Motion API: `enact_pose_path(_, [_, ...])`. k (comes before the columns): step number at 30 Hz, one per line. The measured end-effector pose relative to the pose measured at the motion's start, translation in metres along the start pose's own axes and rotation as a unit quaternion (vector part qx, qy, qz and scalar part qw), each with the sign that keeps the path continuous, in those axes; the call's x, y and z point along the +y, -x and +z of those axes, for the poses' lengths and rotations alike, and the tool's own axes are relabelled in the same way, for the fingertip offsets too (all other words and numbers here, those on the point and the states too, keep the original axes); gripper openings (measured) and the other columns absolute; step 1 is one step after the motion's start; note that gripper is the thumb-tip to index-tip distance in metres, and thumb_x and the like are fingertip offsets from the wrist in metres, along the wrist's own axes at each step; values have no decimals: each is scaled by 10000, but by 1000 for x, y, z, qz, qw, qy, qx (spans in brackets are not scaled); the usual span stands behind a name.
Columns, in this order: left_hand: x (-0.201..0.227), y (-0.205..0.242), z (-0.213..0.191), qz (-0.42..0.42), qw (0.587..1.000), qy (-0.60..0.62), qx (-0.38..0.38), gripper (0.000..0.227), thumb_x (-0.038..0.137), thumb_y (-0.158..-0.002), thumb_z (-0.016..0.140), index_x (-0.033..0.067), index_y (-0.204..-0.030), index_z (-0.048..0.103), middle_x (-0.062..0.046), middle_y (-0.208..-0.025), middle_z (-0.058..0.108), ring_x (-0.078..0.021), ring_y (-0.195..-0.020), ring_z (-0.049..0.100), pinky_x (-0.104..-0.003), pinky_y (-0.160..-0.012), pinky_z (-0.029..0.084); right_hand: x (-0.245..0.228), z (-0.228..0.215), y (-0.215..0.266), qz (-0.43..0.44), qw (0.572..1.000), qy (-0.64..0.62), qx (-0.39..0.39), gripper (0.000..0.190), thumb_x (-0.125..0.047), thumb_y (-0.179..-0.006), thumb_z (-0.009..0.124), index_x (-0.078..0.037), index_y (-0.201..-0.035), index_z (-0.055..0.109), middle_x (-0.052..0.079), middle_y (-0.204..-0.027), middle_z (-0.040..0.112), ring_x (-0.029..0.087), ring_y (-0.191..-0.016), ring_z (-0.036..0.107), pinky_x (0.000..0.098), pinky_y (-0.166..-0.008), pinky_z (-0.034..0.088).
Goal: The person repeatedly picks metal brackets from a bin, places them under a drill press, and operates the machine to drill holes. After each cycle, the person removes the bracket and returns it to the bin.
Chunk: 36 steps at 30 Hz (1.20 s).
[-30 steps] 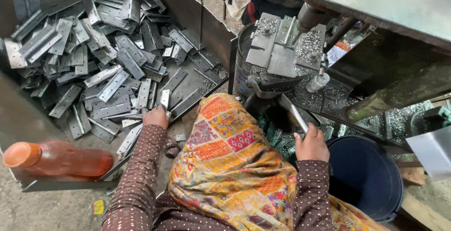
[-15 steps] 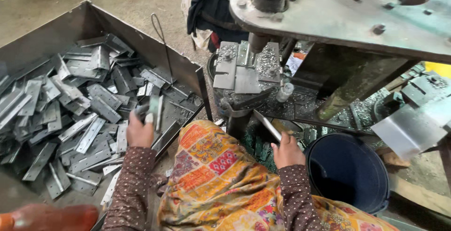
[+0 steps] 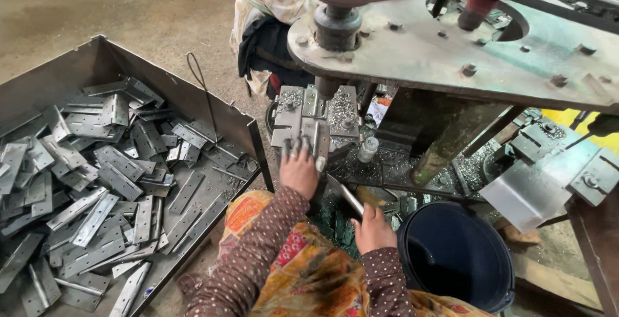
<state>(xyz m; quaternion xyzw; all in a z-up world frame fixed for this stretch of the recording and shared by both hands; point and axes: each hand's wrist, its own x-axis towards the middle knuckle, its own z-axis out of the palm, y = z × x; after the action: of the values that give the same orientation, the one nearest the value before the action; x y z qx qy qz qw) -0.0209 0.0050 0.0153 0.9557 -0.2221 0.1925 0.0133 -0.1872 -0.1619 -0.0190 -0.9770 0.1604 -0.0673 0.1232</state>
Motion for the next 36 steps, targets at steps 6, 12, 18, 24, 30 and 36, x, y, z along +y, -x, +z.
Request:
enact_pose_path(6, [4, -17, 36, -36, 996, 75, -36, 296, 205, -952, 545, 50, -1135, 719, -152, -1330, 627, -297, -1308, 556, -503, -1135, 352, 0, 0, 4, -9, 1000, 1, 6, 526, -364, -902, 688, -90, -1316, 513, 158, -1113, 639, 358, -871, 705, 454, -691, 592])
enact_pose_path(12, [-4, -45, 43, -44, 995, 57, -62, 278, 227, -986, 544, 62, -1125, 719, -123, -1292, 643, -293, -1288, 581, -478, -1129, 401, 15, 30, -2, 37, 992, 51, -108, 514, -359, -950, 638, -38, -1324, 492, 177, -1169, 635, 338, -916, 715, 434, -713, 606])
enact_pose_path(18, [-9, -42, 41, -50, 995, 83, -18, 280, 238, -911, 574, 51, -1047, 732, -127, -1269, 640, -317, -1200, 592, -514, -1049, 405, 39, 96, -3, 222, 944, -67, -235, 413, -367, -1108, 444, -35, -1349, 494, 240, -1241, 636, 418, -1043, 706, 469, -824, 576])
enact_pose_path(24, [-4, -32, 39, -17, 1000, 15, 4, 266, 202, -931, 551, 64, -1043, 748, -137, -1255, 660, -295, -1166, 623, -478, -1094, 410, 24, 49, 4, 50, 981, 75, -171, 579, -390, -871, 761, -29, -1221, 474, 197, -1120, 663, 343, -983, 714, 441, -788, 593])
enact_pose_path(30, [-2, -45, 61, -18, 999, 18, -32, 246, 162, -1012, 526, 73, -1041, 753, -131, -1155, 697, -281, -1113, 674, -474, -1124, 425, 5, 22, -3, 81, 978, 97, -163, 495, -388, -914, 725, -47, -1187, 491, 153, -1037, 717, 304, -892, 743, 427, -746, 608])
enact_pose_path(36, [-5, -67, 69, -27, 999, 30, -21, 246, 145, -1004, 530, 58, -1078, 748, -128, -1169, 693, -284, -1125, 677, -455, -1053, 477, 5, 34, 0, 73, 969, 87, -221, 660, -388, -839, 804, 9, -1225, 445, 236, -1147, 641, 342, -960, 719, 436, -821, 601])
